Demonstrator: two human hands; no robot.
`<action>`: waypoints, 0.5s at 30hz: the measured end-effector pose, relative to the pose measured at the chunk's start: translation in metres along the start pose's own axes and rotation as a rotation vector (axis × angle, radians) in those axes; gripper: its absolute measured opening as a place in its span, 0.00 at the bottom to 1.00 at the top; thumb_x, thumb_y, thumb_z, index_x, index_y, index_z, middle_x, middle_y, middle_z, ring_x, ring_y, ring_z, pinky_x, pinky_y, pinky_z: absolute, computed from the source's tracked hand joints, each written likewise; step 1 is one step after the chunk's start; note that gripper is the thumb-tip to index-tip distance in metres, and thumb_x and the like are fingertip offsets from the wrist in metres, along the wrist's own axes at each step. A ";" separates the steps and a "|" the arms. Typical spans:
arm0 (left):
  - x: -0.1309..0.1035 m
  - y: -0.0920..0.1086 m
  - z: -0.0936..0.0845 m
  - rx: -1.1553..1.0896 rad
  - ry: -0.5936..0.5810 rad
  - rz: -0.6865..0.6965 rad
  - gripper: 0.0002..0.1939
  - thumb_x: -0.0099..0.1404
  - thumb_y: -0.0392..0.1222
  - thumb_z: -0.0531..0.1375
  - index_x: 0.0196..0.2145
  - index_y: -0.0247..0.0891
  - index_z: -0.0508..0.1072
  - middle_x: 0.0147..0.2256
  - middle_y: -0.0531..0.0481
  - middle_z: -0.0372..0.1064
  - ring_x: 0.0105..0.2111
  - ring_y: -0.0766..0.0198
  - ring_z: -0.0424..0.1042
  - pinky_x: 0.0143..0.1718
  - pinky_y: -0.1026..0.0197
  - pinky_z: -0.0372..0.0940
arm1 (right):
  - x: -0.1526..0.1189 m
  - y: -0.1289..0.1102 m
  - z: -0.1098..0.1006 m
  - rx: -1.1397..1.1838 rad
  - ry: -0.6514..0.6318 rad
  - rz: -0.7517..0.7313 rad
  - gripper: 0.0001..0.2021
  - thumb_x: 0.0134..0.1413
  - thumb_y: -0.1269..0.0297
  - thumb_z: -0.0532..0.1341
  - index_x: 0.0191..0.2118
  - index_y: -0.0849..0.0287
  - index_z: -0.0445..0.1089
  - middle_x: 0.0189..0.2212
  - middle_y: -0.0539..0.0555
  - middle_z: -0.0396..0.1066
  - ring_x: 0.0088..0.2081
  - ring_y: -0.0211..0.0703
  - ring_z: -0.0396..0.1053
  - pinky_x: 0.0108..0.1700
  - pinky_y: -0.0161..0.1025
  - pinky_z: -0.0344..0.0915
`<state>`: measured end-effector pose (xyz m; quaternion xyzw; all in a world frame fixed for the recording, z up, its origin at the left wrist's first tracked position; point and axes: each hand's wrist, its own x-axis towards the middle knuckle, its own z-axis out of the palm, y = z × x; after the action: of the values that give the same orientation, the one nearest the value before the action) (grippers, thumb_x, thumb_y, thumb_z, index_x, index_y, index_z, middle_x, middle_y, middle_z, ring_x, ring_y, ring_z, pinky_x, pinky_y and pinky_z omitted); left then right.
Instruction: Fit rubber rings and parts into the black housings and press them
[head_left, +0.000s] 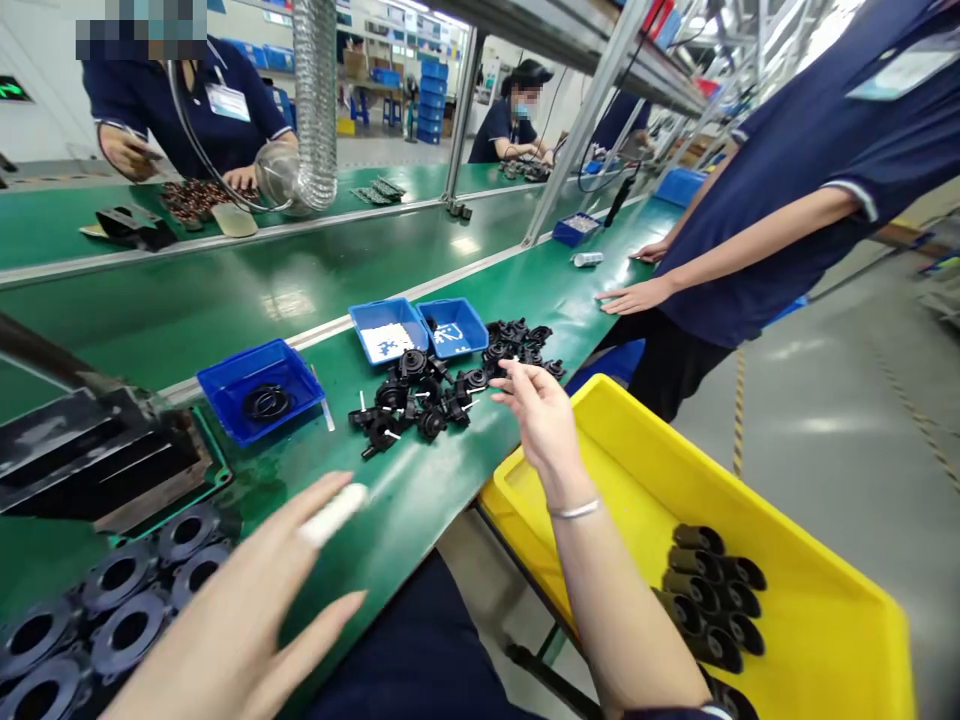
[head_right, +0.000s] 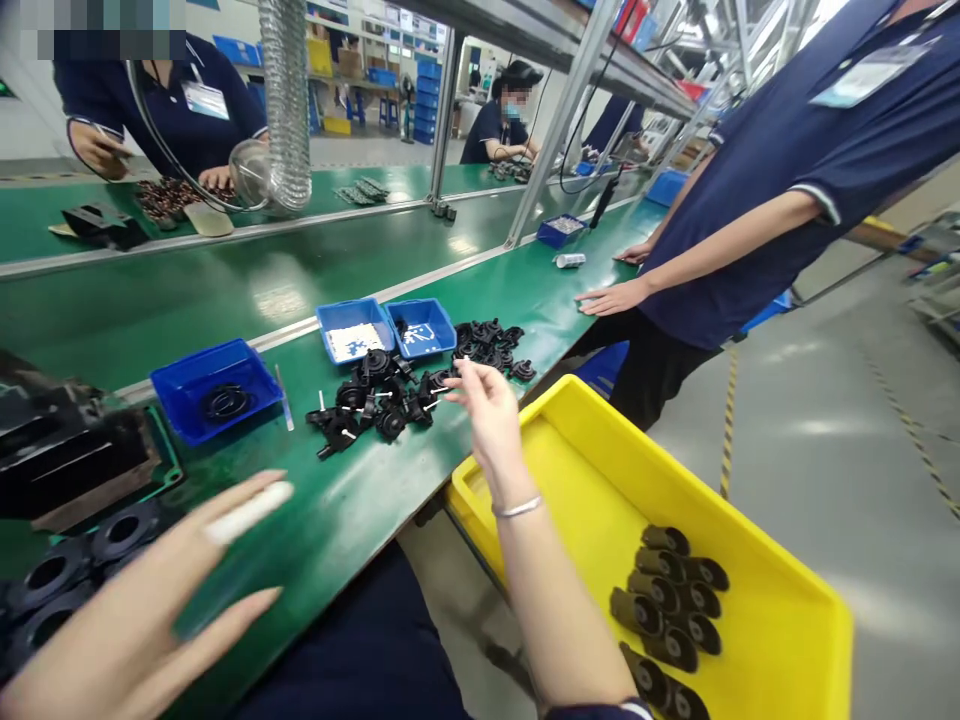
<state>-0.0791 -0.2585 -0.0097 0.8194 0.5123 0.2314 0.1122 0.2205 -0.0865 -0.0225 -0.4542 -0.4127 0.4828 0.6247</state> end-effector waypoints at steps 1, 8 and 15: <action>0.018 0.013 0.013 -0.006 -0.035 0.047 0.36 0.68 0.53 0.58 0.69 0.51 0.51 0.66 0.46 0.58 0.62 0.47 0.65 0.57 0.46 0.71 | 0.018 0.002 -0.015 -0.008 0.028 0.029 0.15 0.50 0.53 0.72 0.37 0.58 0.73 0.43 0.53 0.74 0.38 0.40 0.76 0.36 0.35 0.73; 0.119 0.060 0.072 -0.060 -0.197 0.202 0.24 0.68 0.44 0.59 0.60 0.38 0.62 0.61 0.37 0.65 0.60 0.48 0.66 0.59 0.46 0.67 | 0.067 0.039 -0.037 -0.023 0.002 0.125 0.19 0.44 0.52 0.75 0.32 0.60 0.70 0.32 0.51 0.70 0.37 0.46 0.78 0.40 0.40 0.76; 0.253 0.063 0.107 0.168 -0.144 -0.055 0.17 0.70 0.41 0.59 0.52 0.29 0.68 0.50 0.36 0.70 0.52 0.49 0.70 0.54 0.45 0.67 | 0.059 0.048 -0.052 -0.053 0.076 0.044 0.20 0.47 0.49 0.72 0.38 0.60 0.72 0.35 0.53 0.74 0.37 0.40 0.76 0.41 0.37 0.75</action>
<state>0.1162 -0.0553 -0.0090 0.8260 0.5428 0.1252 0.0861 0.2703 -0.0312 -0.0775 -0.4975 -0.3912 0.4676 0.6171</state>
